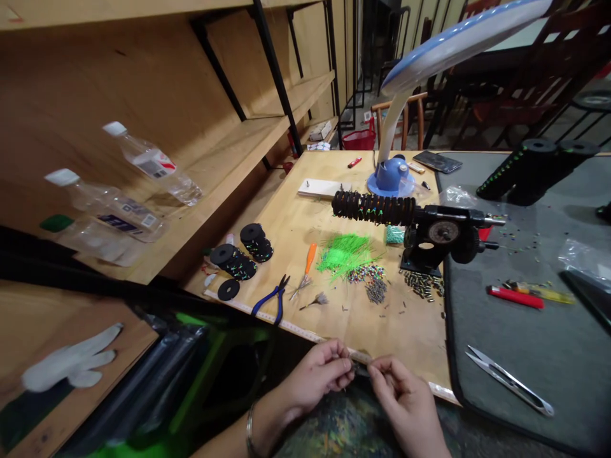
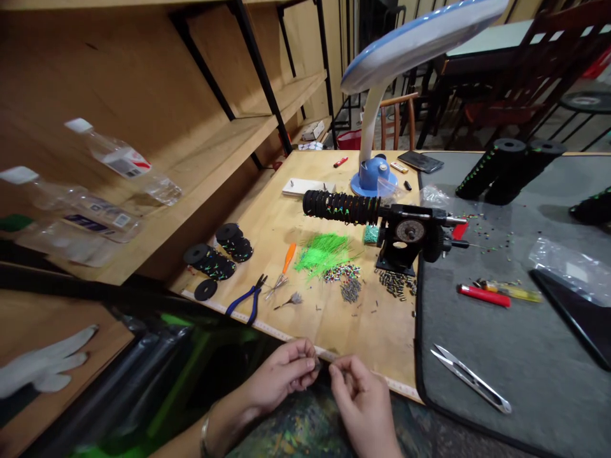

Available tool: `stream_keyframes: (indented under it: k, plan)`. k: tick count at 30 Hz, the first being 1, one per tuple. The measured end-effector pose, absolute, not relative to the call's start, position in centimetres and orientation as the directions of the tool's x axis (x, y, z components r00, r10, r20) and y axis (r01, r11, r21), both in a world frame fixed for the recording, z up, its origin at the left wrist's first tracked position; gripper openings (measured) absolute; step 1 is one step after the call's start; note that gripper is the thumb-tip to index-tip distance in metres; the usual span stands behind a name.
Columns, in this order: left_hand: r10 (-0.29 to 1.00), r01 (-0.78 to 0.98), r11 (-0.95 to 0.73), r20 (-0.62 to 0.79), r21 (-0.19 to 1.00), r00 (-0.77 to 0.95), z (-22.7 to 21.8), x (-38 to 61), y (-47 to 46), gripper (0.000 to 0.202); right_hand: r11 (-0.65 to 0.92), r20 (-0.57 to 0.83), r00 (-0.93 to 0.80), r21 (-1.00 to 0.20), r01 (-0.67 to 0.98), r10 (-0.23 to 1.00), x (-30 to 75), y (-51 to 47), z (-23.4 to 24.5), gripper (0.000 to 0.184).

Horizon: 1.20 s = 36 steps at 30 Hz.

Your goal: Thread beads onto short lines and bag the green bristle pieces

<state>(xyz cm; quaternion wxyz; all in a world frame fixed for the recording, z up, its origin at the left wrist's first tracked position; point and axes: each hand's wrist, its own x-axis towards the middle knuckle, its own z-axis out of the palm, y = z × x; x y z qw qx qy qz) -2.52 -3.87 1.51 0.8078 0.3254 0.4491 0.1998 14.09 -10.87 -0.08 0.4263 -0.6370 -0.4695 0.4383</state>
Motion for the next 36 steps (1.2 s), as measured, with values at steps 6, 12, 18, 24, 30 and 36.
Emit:
stream_keyframes:
  k: [6,12,18,24,30,36]
  plan:
    - [0.565,-0.109,0.782,-0.624,0.614,0.539,1.3,-2.6,-4.2,0.043,0.042,0.106,0.098,-0.861,0.507,0.989,14.0,-11.3,0.4,0.030]
    - [0.513,-0.123,0.817,-0.611,0.564,0.603,0.7,-3.3,-4.0,0.038,0.148,0.186,0.002,-0.788,0.598,0.982,13.8,-11.0,0.9,0.025]
    - [0.520,-0.080,0.785,-0.582,0.614,0.625,-0.4,-4.2,-4.2,0.032,0.185,0.203,-0.042,-0.767,0.615,0.978,13.7,-10.7,1.4,0.024]
    - [0.523,-0.060,0.774,-0.583,0.630,0.622,-0.3,-4.3,-4.1,0.030,0.195,0.212,-0.047,-0.758,0.623,0.976,13.7,-11.0,1.6,0.024]
    - [0.515,-0.027,0.766,-0.588,0.642,0.624,-0.2,-4.4,-4.0,0.031,0.171,0.184,-0.039,-0.783,0.598,0.982,13.6,-11.0,1.5,0.022]
    - [0.538,0.053,0.712,-0.593,0.700,0.599,0.9,-4.0,-4.0,0.035,0.122,0.125,-0.033,-0.817,0.564,0.992,13.7,-10.7,1.6,0.023]
